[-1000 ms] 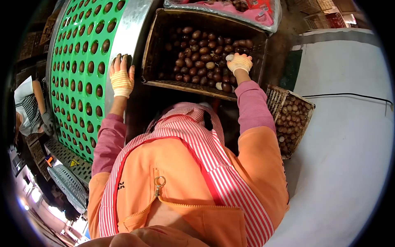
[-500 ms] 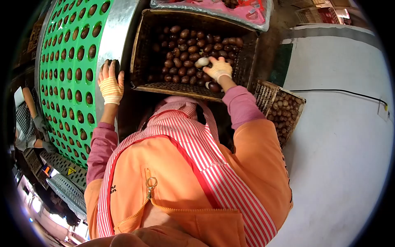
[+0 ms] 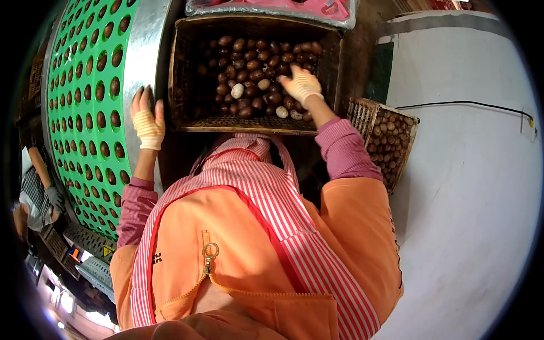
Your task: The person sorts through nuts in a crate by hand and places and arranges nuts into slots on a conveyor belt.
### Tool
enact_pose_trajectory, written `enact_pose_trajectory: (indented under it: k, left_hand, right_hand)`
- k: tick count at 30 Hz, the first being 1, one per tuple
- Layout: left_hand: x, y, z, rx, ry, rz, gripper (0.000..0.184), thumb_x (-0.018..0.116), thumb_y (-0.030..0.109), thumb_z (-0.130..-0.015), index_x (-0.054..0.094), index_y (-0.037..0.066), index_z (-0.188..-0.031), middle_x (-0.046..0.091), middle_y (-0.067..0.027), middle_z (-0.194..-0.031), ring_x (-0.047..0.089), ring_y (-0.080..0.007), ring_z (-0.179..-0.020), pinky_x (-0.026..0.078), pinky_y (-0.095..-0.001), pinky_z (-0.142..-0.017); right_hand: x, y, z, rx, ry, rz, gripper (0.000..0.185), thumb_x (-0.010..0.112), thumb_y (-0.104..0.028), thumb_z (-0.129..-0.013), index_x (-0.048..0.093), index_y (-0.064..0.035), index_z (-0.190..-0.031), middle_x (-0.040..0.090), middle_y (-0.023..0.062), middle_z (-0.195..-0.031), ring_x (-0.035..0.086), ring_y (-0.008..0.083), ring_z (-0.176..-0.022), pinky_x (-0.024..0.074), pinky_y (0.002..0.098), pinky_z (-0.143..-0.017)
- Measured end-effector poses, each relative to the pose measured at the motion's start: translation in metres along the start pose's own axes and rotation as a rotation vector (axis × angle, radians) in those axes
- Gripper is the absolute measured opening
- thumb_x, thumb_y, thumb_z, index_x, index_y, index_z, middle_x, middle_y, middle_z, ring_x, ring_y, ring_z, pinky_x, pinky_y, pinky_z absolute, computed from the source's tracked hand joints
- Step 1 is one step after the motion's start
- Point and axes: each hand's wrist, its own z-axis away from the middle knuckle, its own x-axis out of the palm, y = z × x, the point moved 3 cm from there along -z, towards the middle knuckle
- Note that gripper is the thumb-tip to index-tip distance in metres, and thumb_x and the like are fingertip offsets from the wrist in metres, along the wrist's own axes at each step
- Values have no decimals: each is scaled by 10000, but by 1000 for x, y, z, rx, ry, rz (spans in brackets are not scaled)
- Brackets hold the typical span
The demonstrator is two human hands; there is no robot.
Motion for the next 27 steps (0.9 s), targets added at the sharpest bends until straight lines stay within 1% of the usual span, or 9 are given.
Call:
enact_pose_trajectory:
  k: [2,5,10,12,16,17,21,24,27]
  left_hand:
    - [15,29,-23,95,-134,190,409,616,164,-867,554,74,-1260,580,-164,-1201,528,-374,-1109,408,-465,-970]
    - [83,55,-32,-15,-680,440,380,585,148,-903,552,41,-1266,599,-200,-1199,555,-364,-1147,439,-405,-986]
    - [196,80,-9,-122,-1252,317,519,509,372,-942,453,91,-1375,520,-235,-1327,489,-406,-1233,404,-447,-1027]
    - [229,82,13,-152,-1360,266,597,484,425,-956,352,142,-1465,409,-196,-1451,416,-390,-1319,372,-461,-1070]
    - [218,108,6,-114,-1449,340,631,473,449,-963,296,170,-1501,284,-129,-1544,373,-387,-1357,352,-468,-1092]
    - [225,106,9,-146,-1479,330,719,517,504,-927,261,176,-1514,276,-166,-1542,372,-390,-1359,336,-462,-1102]
    - [208,115,14,-224,-1604,457,1043,700,565,-766,126,177,-1545,279,-244,-1515,346,-394,-1374,326,-453,-1105]
    - [195,121,18,-152,-1596,493,1241,882,340,-627,65,177,-1548,308,-204,-1509,335,-384,-1382,337,-448,-1108]
    - [200,121,26,-212,-1458,553,1300,914,257,-576,53,180,-1548,321,-193,-1503,339,-379,-1379,343,-443,-1111]
  right_hand:
    - [4,35,-5,154,-218,-67,663,524,-525,-877,468,-94,-1379,541,239,-1323,524,371,-1226,425,431,-1014]
    - [3,21,1,206,-294,-38,704,514,-552,-882,447,-91,-1411,500,211,-1389,489,356,-1276,385,415,-1062]
    - [37,37,-11,341,-417,-346,746,604,-572,-853,458,-106,-1417,463,177,-1437,432,321,-1331,346,391,-1087]
    - [43,37,-5,303,-419,-235,745,615,-558,-855,448,-106,-1423,460,176,-1440,425,310,-1338,358,377,-1079]
    - [35,33,6,460,-531,-546,685,606,-557,-861,496,-140,-1393,420,128,-1479,418,315,-1344,405,503,-1053]
    - [30,31,6,433,-658,-720,756,643,-528,-860,407,-124,-1455,343,161,-1517,318,356,-1399,371,610,-1040]
    - [48,17,18,471,-700,-771,887,669,-571,-830,293,-140,-1508,232,178,-1557,240,367,-1431,349,599,-1068]
    - [52,23,20,502,-697,-944,851,677,-562,-825,334,-166,-1496,265,138,-1559,241,342,-1438,325,578,-1085]
    - [54,25,18,568,-669,-1016,880,682,-579,-812,317,-170,-1501,285,143,-1545,256,354,-1429,301,586,-1096]
